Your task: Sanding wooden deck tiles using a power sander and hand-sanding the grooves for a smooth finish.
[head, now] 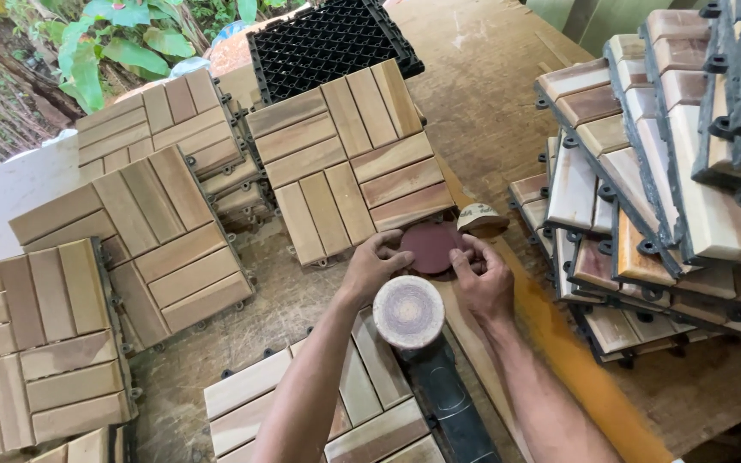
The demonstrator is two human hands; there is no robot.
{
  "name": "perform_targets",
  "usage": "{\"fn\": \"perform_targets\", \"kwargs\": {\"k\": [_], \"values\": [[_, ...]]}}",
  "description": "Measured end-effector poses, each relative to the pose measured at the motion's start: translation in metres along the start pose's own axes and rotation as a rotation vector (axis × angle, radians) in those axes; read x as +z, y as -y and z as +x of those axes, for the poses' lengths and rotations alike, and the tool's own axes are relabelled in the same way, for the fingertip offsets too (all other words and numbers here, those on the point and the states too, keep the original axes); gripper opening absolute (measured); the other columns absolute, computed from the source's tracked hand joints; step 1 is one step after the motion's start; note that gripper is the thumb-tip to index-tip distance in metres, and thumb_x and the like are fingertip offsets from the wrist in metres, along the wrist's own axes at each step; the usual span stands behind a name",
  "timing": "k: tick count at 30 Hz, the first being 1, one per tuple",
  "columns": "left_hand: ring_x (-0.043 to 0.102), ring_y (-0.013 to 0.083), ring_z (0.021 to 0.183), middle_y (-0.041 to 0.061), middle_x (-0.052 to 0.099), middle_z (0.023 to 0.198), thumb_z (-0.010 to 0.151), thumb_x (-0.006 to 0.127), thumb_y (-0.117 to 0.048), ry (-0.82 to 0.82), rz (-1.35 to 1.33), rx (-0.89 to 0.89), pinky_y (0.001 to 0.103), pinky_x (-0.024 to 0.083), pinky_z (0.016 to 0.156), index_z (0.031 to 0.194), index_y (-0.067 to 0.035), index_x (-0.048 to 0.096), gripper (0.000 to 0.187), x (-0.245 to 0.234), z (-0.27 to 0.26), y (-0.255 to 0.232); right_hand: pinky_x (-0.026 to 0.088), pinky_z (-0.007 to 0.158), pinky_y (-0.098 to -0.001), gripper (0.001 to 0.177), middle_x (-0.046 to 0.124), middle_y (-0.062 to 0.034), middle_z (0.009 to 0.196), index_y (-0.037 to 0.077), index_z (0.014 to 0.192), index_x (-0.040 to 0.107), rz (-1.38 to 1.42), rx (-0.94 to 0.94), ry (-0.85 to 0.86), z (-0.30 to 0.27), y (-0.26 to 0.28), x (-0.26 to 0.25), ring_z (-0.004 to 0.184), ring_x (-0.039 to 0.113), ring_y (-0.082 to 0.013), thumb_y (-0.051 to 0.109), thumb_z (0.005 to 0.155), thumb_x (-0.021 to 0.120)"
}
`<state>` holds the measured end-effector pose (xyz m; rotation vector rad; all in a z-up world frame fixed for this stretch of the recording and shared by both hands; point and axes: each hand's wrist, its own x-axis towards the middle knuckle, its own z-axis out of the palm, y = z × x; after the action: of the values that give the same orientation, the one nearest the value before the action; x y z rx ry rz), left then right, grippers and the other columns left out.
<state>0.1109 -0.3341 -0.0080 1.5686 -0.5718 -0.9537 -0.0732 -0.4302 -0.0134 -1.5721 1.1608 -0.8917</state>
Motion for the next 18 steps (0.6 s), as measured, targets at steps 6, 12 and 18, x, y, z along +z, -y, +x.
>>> {"fn": "perform_targets", "kwargs": {"k": [6,12,18], "values": [[0.077,0.0201,0.077,0.013,0.078,0.090,0.084,0.085,-0.016,0.008,0.089,0.036,0.031,0.065,0.066,0.139,-0.004,0.062,0.061,-0.004,-0.002,0.004,0.050,0.087,-0.0501,0.050,0.060,-0.0138,0.104,0.011,0.135,0.061,-0.264,-0.308,-0.269,0.025,-0.013,-0.003,0.101,0.064,-0.0378,0.013,0.086,0.064],[0.077,0.0189,0.091,0.006,0.080,0.096,0.085,0.082,-0.035,-0.013,0.360,0.033,0.035,0.062,0.076,0.134,-0.018,0.070,0.053,-0.002,-0.007,-0.004,0.041,0.100,-0.0553,0.020,0.053,-0.0064,0.134,0.021,0.100,0.077,-0.683,-0.335,-0.141,0.078,-0.063,0.010,0.124,0.050,-0.0401,0.026,0.087,0.062],[0.075,0.0212,0.098,0.006,0.079,0.101,0.087,0.078,-0.039,-0.030,0.330,0.052,0.035,0.060,0.083,0.135,-0.015,0.068,0.054,-0.004,-0.011,0.000,0.043,0.098,-0.0484,0.018,0.063,-0.0022,0.121,0.020,0.100,0.074,-0.618,-0.664,-0.231,0.057,-0.061,0.015,0.120,0.059,-0.0303,0.025,0.083,0.069]]}}
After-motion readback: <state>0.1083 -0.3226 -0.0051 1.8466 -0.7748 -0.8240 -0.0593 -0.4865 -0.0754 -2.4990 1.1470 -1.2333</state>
